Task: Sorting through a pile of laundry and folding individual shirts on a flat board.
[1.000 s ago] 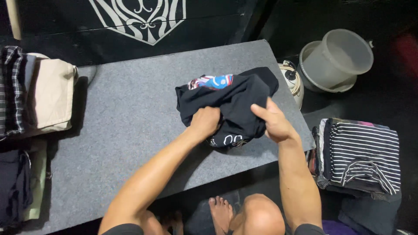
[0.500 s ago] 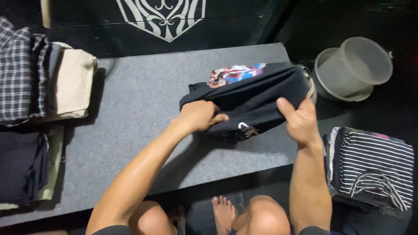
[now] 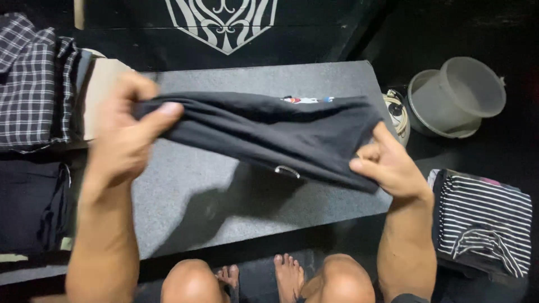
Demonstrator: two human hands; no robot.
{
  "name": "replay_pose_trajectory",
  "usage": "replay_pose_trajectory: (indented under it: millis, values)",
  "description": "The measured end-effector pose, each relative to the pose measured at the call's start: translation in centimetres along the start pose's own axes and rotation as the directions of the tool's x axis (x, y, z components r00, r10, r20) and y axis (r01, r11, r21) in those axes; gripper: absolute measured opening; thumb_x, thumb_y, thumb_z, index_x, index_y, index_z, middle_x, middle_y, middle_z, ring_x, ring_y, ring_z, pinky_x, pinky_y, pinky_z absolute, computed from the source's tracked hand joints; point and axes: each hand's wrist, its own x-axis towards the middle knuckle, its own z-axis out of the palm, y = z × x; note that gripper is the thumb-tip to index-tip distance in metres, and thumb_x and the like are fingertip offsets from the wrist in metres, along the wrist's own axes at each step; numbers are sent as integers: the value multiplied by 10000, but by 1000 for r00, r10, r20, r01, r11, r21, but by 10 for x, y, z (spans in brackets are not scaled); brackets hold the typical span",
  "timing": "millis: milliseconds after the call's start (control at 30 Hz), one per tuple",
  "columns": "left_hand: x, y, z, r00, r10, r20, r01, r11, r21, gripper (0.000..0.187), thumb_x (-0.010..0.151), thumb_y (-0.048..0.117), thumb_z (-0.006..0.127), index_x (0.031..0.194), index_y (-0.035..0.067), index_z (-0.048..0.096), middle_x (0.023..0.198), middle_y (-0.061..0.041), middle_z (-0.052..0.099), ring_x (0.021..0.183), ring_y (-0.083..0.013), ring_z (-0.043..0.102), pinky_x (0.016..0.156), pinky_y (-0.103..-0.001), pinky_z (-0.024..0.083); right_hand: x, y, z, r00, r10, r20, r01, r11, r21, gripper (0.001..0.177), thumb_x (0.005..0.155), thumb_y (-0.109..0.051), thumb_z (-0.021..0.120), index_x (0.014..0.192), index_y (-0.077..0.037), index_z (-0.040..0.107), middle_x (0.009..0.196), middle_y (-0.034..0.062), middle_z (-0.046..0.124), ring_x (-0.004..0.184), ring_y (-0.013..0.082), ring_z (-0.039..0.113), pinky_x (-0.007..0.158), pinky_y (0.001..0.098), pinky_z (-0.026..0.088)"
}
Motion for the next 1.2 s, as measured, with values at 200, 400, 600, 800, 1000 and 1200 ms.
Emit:
replay_pose_trajectory:
  millis: [200,400,600,800,1000,1200]
  values:
    - [77,-15,-21,924,346,-166,-233,850,473,185,1060,106,742,996,26,588,914,-35,584,783,-158,545,741,-294,456,-6,-149,63,962,-230,-150,251,957,146,1003,761,51,788,1572,20,199,1176,-32,701,853,65,686,670,218,548]
    - [169,-115,11,938,333,-100,-209,768,605,234,1052,193,704,919,11,640,742,-96,606,668,-288,595,584,-411,455,145,-102,3,832,-450,-326,319,867,-382,488,1110,-30,719,1487,87,432,951,-5,680,779,21,583,685,194,473]
    - [34,-91,43,931,333,148,-338,640,690,355,1008,193,708,1326,74,604,1479,-188,543,1335,-414,549,1073,-474,500,103,26,-34,762,-566,-316,170,645,-745,301,976,-182,761,1229,-28,707,1066,145,758,1000,249,737,888,383,554]
    - [-81,-112,8,898,-385,-212,336,292,896,586,904,590,685,1183,75,658,1110,-192,691,958,-445,685,773,-552,536,5,64,46,912,-198,-359,-84,766,-637,290,889,-274,789,1048,-47,703,776,84,714,683,140,674,646,319,543]
    - [-102,-181,21,796,-587,-144,411,351,841,514,853,532,706,1085,74,680,910,-182,757,888,-420,717,744,-534,547,6,125,81,997,-1,-79,-53,732,-679,407,765,-197,790,1106,-26,648,820,87,708,684,190,702,613,345,545]
    - [-30,-182,-5,831,-481,-280,556,737,385,271,993,235,631,887,-14,621,757,-163,724,631,-223,699,591,-383,532,-2,83,-9,872,-85,-483,75,996,-41,83,932,44,526,953,-6,590,848,70,646,746,178,727,664,286,560]
